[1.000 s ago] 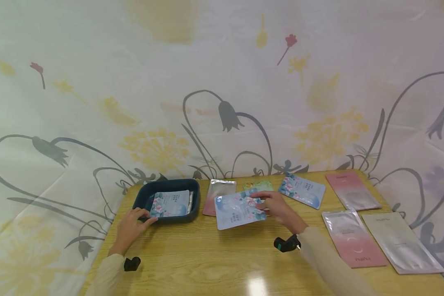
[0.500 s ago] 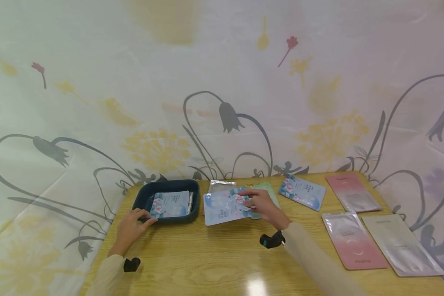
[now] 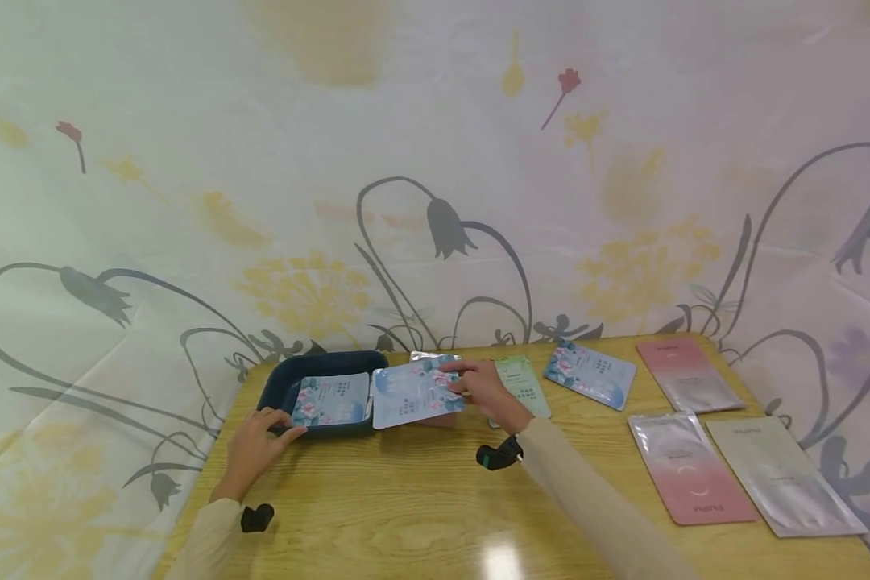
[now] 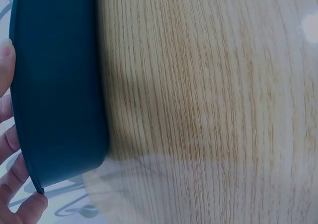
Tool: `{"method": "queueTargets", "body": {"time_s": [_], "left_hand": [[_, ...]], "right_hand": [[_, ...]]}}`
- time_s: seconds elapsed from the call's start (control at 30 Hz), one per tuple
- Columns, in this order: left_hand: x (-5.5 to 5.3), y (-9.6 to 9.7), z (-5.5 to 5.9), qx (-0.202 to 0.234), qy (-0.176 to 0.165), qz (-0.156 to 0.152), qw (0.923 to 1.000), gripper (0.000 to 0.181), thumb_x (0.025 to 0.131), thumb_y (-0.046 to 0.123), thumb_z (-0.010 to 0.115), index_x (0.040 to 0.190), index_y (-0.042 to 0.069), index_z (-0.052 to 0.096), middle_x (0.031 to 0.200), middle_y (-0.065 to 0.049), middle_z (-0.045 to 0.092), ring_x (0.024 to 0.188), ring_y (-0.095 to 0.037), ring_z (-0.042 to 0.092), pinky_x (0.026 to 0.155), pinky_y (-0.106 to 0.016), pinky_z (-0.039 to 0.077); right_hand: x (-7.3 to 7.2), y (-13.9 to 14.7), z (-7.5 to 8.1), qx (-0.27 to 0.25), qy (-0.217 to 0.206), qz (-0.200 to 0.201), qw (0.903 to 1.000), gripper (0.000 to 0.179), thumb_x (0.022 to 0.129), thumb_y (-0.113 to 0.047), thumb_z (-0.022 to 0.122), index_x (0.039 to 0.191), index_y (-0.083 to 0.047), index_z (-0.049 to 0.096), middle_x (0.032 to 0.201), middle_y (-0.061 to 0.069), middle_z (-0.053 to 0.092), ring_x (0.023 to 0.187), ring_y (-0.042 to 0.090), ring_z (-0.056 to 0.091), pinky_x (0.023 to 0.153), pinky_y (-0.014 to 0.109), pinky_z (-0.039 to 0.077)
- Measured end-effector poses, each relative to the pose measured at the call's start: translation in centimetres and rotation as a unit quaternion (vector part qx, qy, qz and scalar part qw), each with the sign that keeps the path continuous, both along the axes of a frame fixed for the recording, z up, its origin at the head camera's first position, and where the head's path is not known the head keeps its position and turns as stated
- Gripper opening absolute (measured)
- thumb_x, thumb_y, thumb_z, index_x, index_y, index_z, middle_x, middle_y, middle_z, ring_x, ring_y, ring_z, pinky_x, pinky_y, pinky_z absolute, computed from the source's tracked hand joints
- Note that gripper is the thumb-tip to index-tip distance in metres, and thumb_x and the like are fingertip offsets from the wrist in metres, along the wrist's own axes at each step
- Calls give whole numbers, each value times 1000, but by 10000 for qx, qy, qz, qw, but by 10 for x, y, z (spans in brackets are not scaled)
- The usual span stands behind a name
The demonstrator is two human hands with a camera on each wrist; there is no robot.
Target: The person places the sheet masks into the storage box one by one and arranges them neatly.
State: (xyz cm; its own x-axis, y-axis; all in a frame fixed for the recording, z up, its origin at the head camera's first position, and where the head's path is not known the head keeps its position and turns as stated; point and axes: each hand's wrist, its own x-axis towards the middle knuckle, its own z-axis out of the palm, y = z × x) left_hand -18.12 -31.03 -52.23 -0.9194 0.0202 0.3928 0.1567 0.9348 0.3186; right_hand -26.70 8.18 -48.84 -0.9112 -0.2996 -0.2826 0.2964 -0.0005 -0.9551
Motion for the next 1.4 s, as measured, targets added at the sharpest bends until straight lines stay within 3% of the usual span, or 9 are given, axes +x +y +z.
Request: {"method": "queueTargets", "body": {"time_s": [0.17,0.53,0.8,1.03,1.13,1.23,1.3,1.4], "left_hand": [[1,-1,1,3,-34,27,10000,27,72,41,81,75,21,63,79,4,58,70,-16,45,54,-33,40],[2,-6,4,-35,202,-6,9998,27,69,34,84,73,17,64,77,1,59,68,-17,44,53,-33,39],[2,-8,2,-27,279,-13,9996,27,69,34,84,73,17,63,76,1,59,68,-17,44,53,-32,39],[1,-5,1,-26,477,-131,9988,28,68,33,85,72,18,62,74,1,58,65,-15,42,53,-32,39],[0,-3,1,-8,459,-111,9989,28,68,34,84,72,19,61,74,1,58,64,-14,41,52,-30,37],[0,-1,1,30,389,-100,9992,28,69,34,84,71,19,61,74,0,57,64,-14,41,52,-30,37],[0,0,0,60,319,-115,9994,28,69,34,84,72,19,61,74,1,56,65,-14,42,54,-31,38],[0,2,0,128,236,-135,9995,27,70,34,83,72,18,61,74,1,56,66,-15,42,56,-33,40]], "right_hand": [[-6,-21,3,6,-97,-149,9998,32,88,5,59,118,-3,63,116,11,56,71,16,54,61,30,47],[-20,-64,2,-373,-139,-241,9989,33,85,10,57,115,-1,65,102,16,63,71,20,64,56,28,48],[-23,-87,-2,-525,-6,-126,9985,37,82,13,52,116,3,63,104,20,62,73,21,63,57,29,48],[-26,-112,0,-498,-109,-323,9982,36,83,14,52,115,2,65,100,19,63,68,20,62,51,27,47],[-26,-125,-1,-452,-91,-392,9982,37,82,15,51,113,2,65,93,17,62,58,16,54,48,26,40],[-25,-138,-1,-362,30,-419,9985,37,81,15,49,112,2,66,86,13,56,46,11,36,47,26,31],[-24,-146,-2,-333,191,-420,9984,38,80,15,47,111,4,66,87,10,52,45,11,25,47,28,26],[-23,-157,-4,-73,369,-484,9981,39,77,15,48,109,3,67,72,3,45,46,12,16,47,29,22]]}}
